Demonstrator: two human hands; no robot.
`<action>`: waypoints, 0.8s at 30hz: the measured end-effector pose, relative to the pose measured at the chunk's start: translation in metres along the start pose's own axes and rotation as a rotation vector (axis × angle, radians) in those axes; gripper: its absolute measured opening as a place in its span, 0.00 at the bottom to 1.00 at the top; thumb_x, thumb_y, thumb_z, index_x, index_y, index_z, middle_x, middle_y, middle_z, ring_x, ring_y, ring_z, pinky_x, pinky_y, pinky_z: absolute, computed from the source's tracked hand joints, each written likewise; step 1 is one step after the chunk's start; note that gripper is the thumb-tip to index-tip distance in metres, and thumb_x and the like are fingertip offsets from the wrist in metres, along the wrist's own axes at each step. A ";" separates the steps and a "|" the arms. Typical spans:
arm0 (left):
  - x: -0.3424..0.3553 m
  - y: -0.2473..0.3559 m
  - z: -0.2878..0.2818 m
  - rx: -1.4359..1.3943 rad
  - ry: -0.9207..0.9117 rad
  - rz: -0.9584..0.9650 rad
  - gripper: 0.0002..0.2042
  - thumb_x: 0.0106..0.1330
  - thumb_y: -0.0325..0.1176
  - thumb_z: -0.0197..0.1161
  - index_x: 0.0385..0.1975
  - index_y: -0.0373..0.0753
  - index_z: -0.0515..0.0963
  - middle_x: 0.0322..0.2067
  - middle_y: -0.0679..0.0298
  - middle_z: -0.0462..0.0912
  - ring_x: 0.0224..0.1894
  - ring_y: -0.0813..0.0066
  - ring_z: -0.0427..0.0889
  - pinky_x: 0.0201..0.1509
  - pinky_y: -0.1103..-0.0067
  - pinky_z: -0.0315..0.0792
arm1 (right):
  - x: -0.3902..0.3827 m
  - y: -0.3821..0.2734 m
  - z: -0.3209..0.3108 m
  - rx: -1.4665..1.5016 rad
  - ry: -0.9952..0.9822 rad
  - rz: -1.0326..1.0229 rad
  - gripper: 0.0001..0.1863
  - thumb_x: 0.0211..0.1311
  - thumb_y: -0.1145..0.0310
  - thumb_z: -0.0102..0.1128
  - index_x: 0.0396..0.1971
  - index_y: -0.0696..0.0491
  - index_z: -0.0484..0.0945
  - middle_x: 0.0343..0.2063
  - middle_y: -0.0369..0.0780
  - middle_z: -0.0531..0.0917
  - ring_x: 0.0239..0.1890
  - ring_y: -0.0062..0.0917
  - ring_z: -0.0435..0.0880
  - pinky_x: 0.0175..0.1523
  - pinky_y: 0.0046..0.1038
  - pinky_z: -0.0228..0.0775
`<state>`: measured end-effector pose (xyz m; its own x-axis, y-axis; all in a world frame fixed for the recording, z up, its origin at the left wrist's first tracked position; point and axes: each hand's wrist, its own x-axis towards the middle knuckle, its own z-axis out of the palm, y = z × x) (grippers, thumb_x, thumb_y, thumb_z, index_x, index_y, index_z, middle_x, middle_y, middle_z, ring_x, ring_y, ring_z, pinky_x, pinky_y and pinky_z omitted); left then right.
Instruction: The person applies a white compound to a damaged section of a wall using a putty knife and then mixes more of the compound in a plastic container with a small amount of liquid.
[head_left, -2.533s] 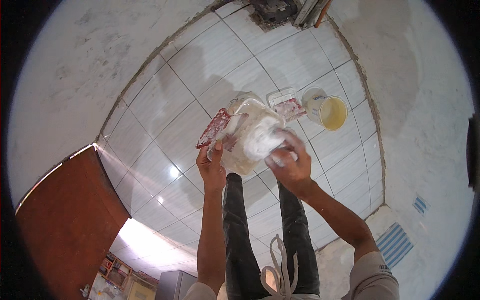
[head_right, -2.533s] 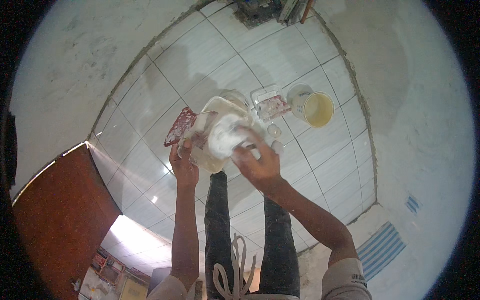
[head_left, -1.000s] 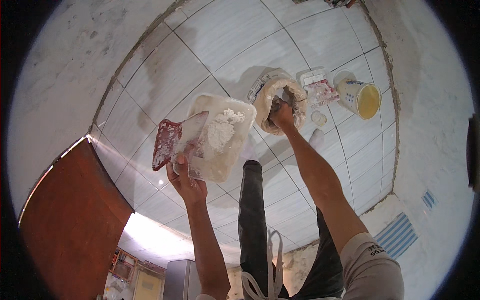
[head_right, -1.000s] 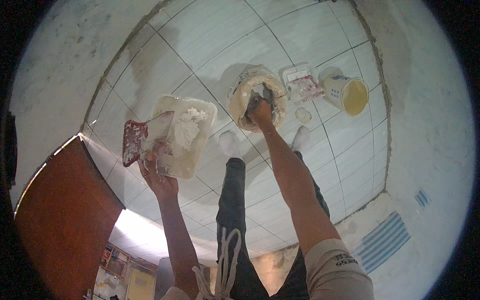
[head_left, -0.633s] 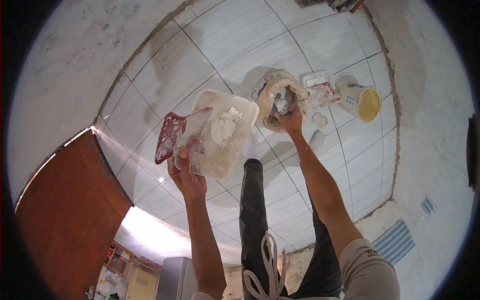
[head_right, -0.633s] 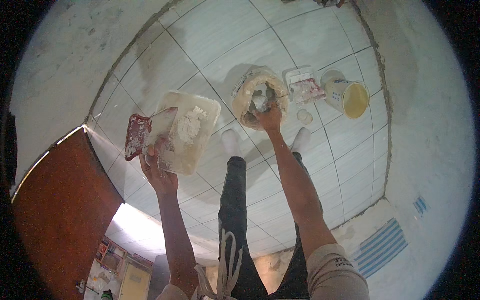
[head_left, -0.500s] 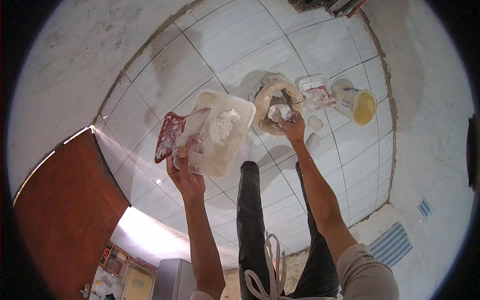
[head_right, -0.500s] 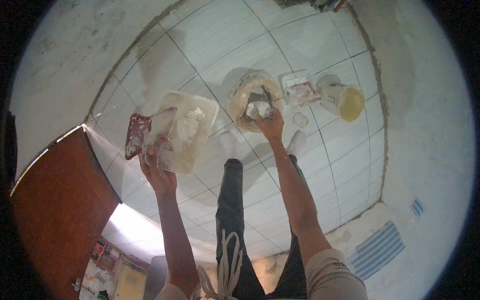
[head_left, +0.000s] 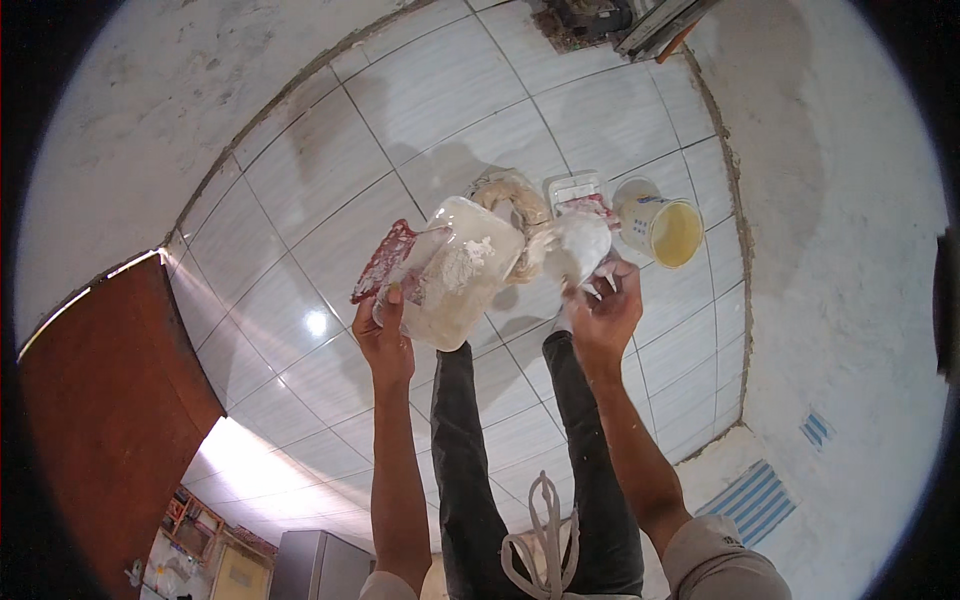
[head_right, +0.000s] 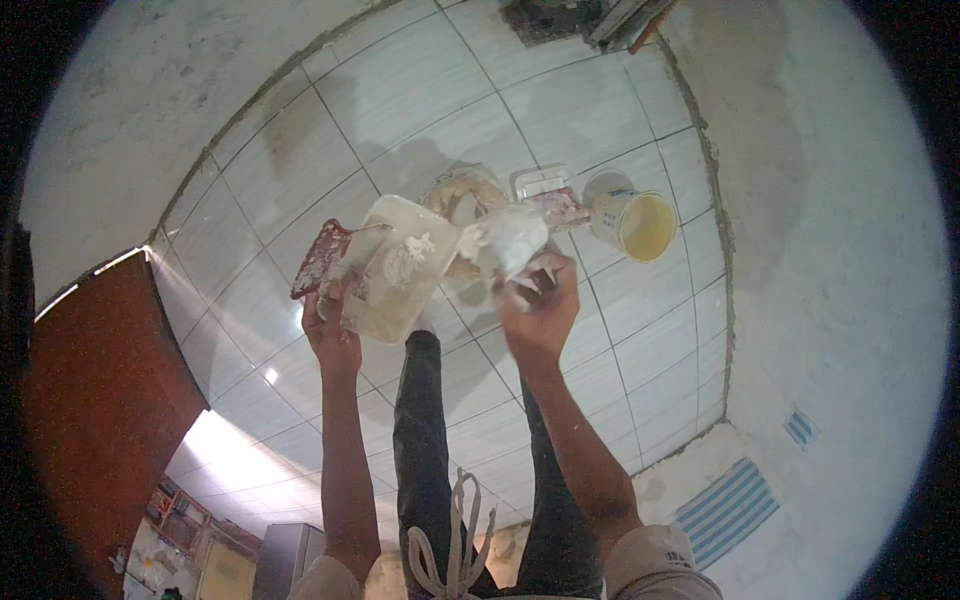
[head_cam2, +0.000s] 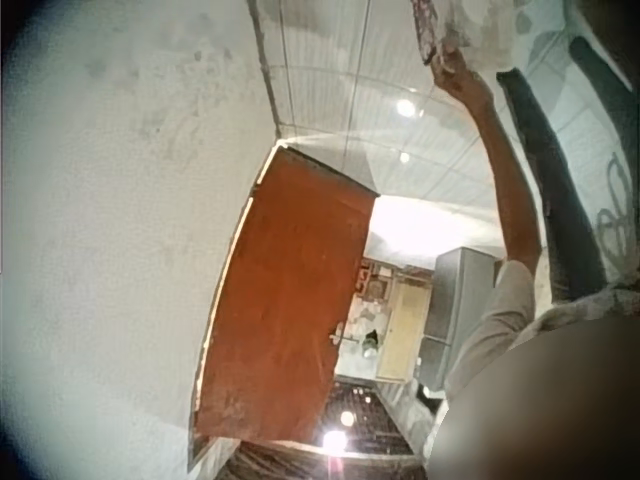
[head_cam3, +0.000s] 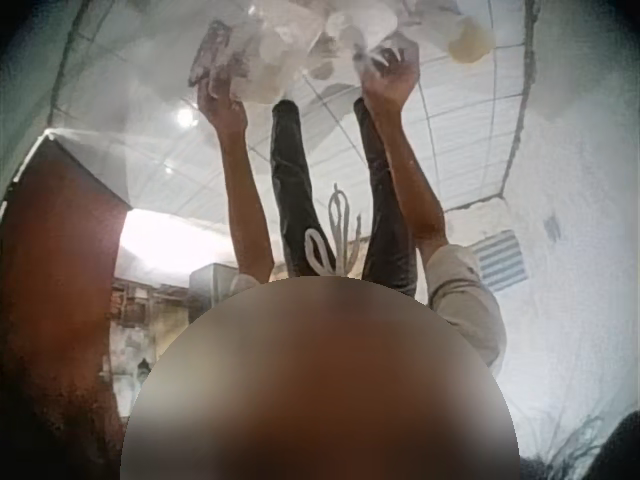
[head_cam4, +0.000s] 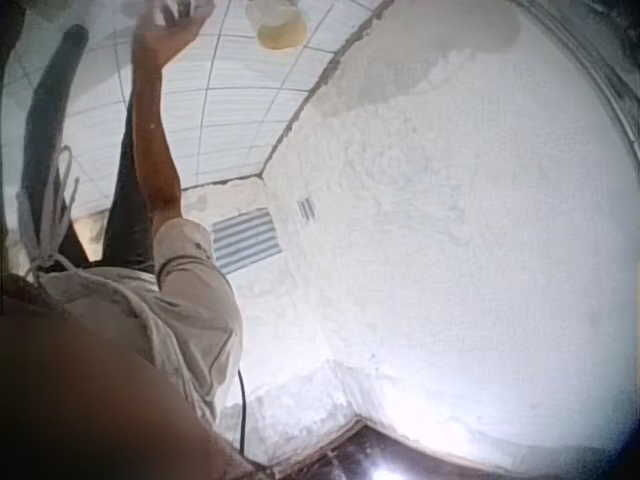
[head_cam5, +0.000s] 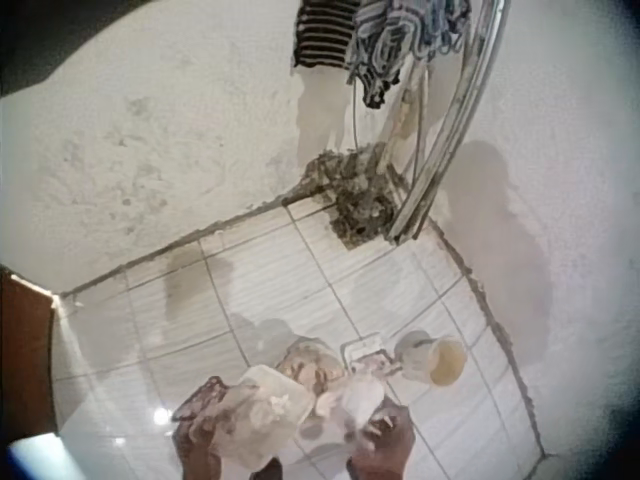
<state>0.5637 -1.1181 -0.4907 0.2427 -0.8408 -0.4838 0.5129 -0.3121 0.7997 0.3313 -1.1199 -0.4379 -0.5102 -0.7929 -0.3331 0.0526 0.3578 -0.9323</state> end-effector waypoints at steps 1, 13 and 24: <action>-0.002 -0.002 0.002 -0.002 -0.001 0.004 0.06 0.66 0.25 0.61 0.40 0.34 0.78 0.44 0.63 0.81 0.45 0.81 0.78 0.51 0.79 0.72 | -0.005 -0.008 0.001 -0.044 -0.039 -0.117 0.22 0.46 0.85 0.66 0.39 0.56 0.66 0.48 0.45 0.74 0.42 0.25 0.80 0.43 0.23 0.76; -0.020 -0.025 0.045 0.070 -0.082 -0.051 0.13 0.66 0.29 0.61 0.48 0.35 0.74 0.46 0.62 0.80 0.48 0.75 0.79 0.52 0.74 0.74 | 0.007 -0.020 -0.032 -0.464 -0.257 -0.673 0.15 0.38 0.82 0.71 0.27 0.57 0.74 0.57 0.51 0.70 0.56 0.40 0.75 0.46 0.31 0.81; -0.021 -0.030 0.058 0.021 -0.092 -0.049 0.14 0.66 0.28 0.60 0.50 0.35 0.73 0.47 0.61 0.80 0.49 0.74 0.79 0.53 0.74 0.75 | 0.012 -0.010 -0.041 -0.531 -0.259 -0.693 0.16 0.34 0.80 0.74 0.23 0.52 0.75 0.56 0.48 0.70 0.50 0.35 0.76 0.48 0.31 0.75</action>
<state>0.4958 -1.1169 -0.4836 0.1400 -0.8611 -0.4887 0.5051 -0.3624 0.7833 0.2895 -1.1130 -0.4271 -0.0683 -0.9780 0.1970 -0.6292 -0.1110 -0.7693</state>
